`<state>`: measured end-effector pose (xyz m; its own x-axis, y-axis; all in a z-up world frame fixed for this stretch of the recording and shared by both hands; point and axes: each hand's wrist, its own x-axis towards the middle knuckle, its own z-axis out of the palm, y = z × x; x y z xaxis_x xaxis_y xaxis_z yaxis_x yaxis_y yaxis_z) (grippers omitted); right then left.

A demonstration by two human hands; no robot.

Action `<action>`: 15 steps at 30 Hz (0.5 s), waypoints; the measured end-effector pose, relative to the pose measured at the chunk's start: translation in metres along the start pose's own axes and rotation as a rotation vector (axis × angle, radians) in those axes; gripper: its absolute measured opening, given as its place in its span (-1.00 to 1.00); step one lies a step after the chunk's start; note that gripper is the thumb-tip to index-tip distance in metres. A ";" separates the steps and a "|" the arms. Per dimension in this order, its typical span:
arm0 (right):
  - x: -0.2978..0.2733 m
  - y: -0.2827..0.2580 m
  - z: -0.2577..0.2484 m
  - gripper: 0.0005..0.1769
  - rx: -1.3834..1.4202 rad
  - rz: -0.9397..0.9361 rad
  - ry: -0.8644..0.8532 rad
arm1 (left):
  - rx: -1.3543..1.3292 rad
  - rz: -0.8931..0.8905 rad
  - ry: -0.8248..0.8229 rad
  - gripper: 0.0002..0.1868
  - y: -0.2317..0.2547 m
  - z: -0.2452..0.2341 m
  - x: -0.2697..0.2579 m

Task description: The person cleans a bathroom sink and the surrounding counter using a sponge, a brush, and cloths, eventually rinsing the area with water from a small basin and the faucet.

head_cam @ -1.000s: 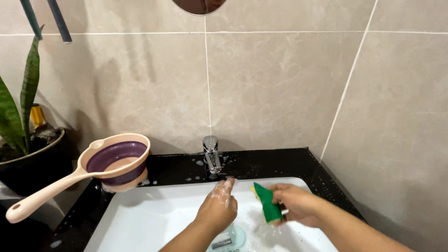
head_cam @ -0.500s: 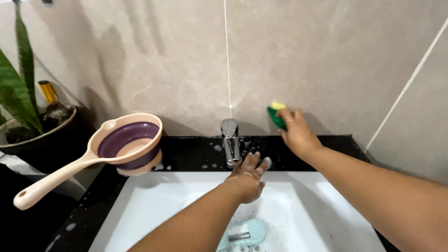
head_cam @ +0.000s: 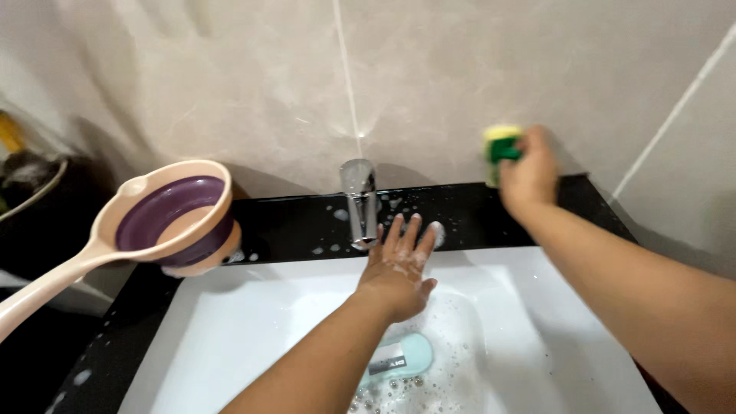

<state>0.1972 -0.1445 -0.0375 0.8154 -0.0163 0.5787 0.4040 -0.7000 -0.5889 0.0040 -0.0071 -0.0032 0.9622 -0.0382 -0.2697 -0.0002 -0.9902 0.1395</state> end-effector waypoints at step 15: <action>0.040 -0.052 -0.005 -0.53 0.054 -0.261 0.220 | 0.030 -0.026 0.011 -0.23 0.004 0.000 0.001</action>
<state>0.2062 -0.1123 0.0192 0.5750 0.0003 0.8181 0.6134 -0.6619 -0.4309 0.0049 -0.0112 -0.0029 0.9649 -0.0116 -0.2624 0.0164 -0.9944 0.1040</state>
